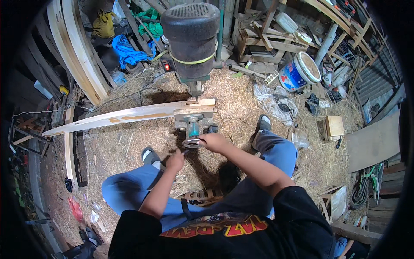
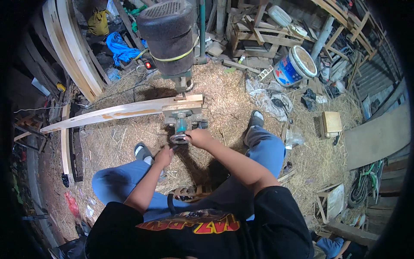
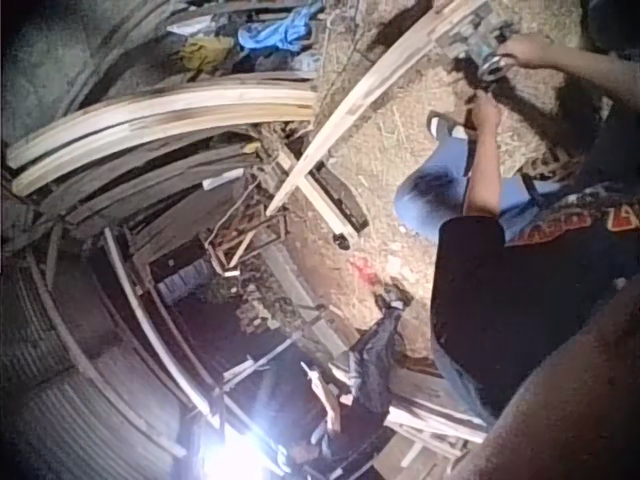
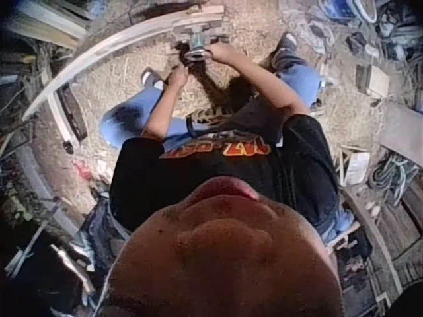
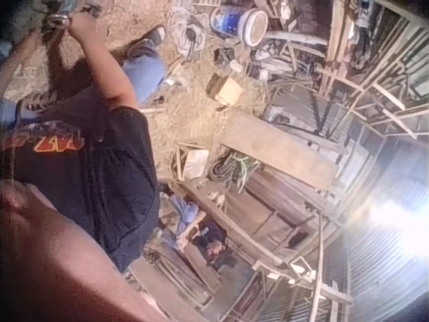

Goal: The person operates a stationary wood router by moving a wooden board along the guide to carve a groove, then uses a hammer and a small tool to clear debris or adjust the cut area.

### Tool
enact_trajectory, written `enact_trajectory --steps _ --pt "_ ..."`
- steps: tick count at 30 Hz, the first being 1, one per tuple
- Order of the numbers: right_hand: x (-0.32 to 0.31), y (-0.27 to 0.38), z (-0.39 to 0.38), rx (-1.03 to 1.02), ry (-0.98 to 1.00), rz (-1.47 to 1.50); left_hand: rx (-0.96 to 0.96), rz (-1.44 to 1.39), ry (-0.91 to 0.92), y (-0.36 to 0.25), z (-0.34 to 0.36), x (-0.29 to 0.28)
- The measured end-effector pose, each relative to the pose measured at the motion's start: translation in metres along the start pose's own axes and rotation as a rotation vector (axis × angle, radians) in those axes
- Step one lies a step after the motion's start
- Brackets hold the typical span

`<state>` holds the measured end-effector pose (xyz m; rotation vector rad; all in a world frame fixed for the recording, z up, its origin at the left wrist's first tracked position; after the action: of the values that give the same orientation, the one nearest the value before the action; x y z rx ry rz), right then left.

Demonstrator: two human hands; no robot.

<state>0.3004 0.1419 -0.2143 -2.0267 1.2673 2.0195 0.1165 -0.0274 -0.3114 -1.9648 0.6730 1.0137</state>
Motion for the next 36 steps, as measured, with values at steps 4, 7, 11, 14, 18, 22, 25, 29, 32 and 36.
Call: enact_trajectory --steps 4,7,11,14,18,22,25,29,32,36 --pt "0.0 0.003 -0.002 -0.031 0.0 0.029 0.03 -0.029 0.088 0.013 0.002 -0.003" --pt "-0.001 0.004 -0.002 -0.021 -0.003 0.015 0.016 0.009 0.081 0.015 0.008 0.006" --pt "-0.003 0.006 -0.003 -0.022 -0.012 0.028 0.004 0.042 0.081 0.018 0.01 0.018" --pt "-0.002 0.0 -0.004 -0.025 -0.015 0.045 0.032 0.051 0.09 0.011 0.011 0.015" --pt "-0.003 0.002 -0.001 -0.026 0.029 0.054 0.016 0.044 0.12 0.018 0.012 0.014" --pt "0.0 -0.002 0.0 -0.015 0.026 0.048 0.031 0.042 0.114 0.018 0.014 0.011" --pt "-0.003 -0.001 0.0 0.002 0.079 0.043 0.035 0.056 0.108 0.022 0.017 0.015" --pt "-0.002 -0.016 -0.007 0.086 0.145 -0.028 0.046 0.032 0.135 0.017 0.015 0.015" --pt "0.006 -0.033 -0.009 0.24 0.292 -0.103 0.106 0.028 0.094 0.018 0.012 0.012" --pt "0.012 -0.064 -0.023 0.325 0.421 -0.302 0.226 0.106 0.113 0.005 0.01 -0.002"
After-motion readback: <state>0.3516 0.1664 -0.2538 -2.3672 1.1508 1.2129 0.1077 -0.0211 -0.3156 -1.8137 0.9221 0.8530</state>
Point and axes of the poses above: each hand's wrist, its own z-axis towards the middle knuckle, its own x-axis out of the palm, y = z × x, the point moved 4 cm from there along z, towards the middle knuckle, and after that the axes turned 3 degrees about -y, right-handed, at the moved point
